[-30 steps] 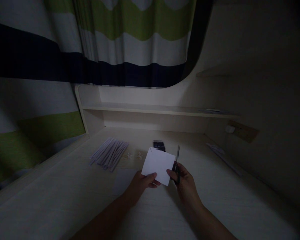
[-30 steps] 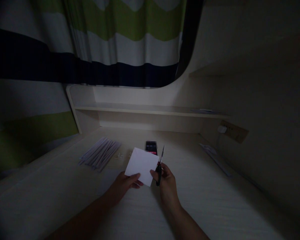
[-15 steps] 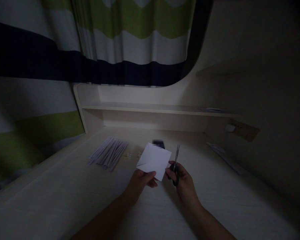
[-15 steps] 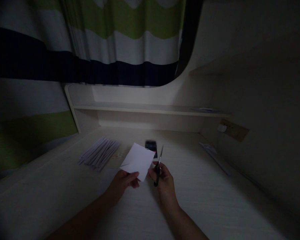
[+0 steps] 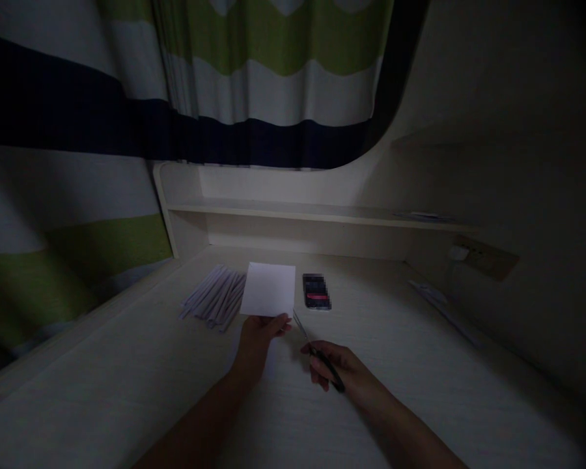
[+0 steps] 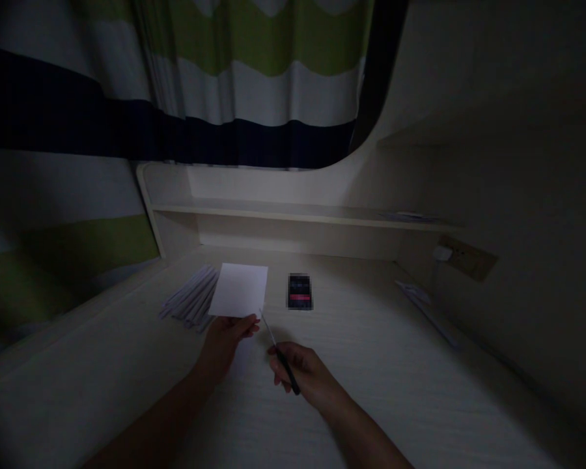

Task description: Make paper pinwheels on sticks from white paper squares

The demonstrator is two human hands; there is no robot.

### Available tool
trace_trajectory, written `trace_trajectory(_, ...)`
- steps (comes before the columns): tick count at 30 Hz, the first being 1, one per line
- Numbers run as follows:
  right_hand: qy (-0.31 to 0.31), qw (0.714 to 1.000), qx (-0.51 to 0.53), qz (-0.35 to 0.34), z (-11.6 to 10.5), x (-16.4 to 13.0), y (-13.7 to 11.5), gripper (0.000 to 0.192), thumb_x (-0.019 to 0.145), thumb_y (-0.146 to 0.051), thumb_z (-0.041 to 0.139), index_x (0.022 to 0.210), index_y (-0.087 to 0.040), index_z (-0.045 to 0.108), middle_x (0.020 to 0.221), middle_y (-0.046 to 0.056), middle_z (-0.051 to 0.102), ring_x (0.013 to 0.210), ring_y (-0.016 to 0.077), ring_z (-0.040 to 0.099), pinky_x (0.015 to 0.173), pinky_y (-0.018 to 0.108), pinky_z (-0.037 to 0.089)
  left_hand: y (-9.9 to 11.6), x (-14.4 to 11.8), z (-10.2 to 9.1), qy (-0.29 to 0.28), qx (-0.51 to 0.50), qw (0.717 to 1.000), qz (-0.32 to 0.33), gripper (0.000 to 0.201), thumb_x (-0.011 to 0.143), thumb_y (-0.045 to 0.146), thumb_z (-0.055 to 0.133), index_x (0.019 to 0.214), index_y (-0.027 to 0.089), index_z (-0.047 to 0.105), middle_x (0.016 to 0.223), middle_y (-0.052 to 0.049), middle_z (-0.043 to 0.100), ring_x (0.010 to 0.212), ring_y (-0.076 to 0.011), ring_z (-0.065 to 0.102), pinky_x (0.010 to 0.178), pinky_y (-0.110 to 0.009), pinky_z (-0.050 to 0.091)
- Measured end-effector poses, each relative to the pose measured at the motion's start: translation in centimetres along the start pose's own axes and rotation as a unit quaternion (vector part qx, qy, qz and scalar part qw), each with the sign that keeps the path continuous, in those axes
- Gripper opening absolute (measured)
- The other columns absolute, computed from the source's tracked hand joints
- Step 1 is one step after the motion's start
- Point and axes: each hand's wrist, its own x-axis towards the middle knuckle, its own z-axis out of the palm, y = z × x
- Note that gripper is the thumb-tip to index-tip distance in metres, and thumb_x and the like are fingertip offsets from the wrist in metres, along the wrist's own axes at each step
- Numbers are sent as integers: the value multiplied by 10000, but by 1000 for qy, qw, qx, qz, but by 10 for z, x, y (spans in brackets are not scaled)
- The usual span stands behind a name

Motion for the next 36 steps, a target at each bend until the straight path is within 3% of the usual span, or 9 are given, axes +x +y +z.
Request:
trace_trajectory(14,0,1000,16,0,0,-1,1,432,658,-499,593,899,-140,583,517,-38,495,420,70,380,425,210,282,5,-7,4,-12,100,995,18,157,593,273,655,569,117,652,533,-50,663,538,-170,607,528,-239,442)
trace_trajectory(36,-3,1000,18,-2,0,0,3,384,685,-472,576,887,-145,579,505,-45,484,414,73,388,416,210,286,5,-8,6,-24,81,996,7,143,587,261,658,526,136,625,499,-4,631,511,-141,577,531,-230,425)
